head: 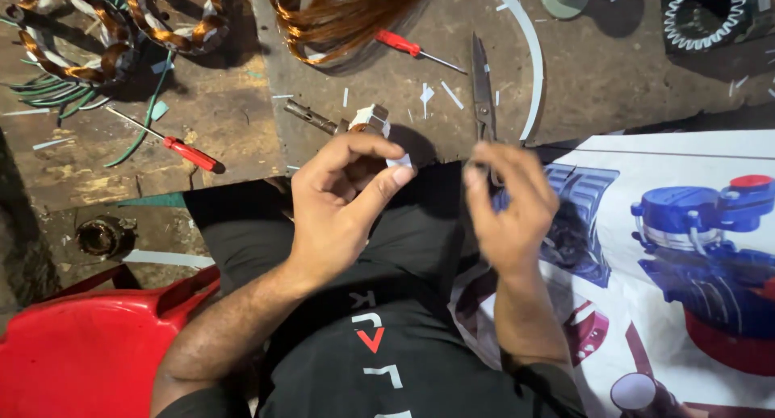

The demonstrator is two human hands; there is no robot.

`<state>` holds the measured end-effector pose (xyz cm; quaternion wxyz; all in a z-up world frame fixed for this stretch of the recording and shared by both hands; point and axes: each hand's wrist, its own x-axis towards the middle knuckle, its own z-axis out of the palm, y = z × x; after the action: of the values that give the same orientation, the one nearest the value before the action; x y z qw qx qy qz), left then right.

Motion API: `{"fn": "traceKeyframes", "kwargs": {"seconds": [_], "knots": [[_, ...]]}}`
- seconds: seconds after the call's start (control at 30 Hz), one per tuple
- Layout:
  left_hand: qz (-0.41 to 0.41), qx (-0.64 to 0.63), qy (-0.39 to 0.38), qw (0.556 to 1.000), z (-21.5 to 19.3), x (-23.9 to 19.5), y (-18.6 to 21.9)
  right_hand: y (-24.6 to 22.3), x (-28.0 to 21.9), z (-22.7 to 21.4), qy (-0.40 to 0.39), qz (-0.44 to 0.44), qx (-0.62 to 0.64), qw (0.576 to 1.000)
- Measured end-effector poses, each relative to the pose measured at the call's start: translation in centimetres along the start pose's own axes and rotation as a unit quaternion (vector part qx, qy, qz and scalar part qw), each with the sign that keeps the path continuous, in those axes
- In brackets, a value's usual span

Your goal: The person is assembling and winding copper wire coils onto an electric motor stator.

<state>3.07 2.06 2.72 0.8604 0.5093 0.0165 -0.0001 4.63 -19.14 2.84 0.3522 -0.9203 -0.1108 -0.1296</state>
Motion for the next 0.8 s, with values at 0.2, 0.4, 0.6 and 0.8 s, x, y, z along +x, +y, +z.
{"fn": "traceKeyframes", "kwargs": {"seconds": [0.2, 0.4, 0.6, 0.8], "knots": [[-0.031, -0.025, 0.021, 0.999, -0.2, -1.6, -0.5, -4.1, 0.8, 1.5, -0.004, -0.199, 0.139, 0.97], [-0.077, -0.016, 0.042, 0.996, -1.2, -2.9, -0.7, -3.9, 0.7, 2.1, -0.027, -0.225, 0.136, 0.964], [-0.094, -0.019, 0.053, 0.994, -2.1, -3.8, -0.9, -3.9, 0.8, 2.4, -0.042, -0.268, 0.123, 0.955], [-0.102, -0.034, 0.053, 0.993, -2.4, -4.1, -0.5, -3.7, 0.6, 2.9, -0.057, -0.271, 0.136, 0.951]]}}
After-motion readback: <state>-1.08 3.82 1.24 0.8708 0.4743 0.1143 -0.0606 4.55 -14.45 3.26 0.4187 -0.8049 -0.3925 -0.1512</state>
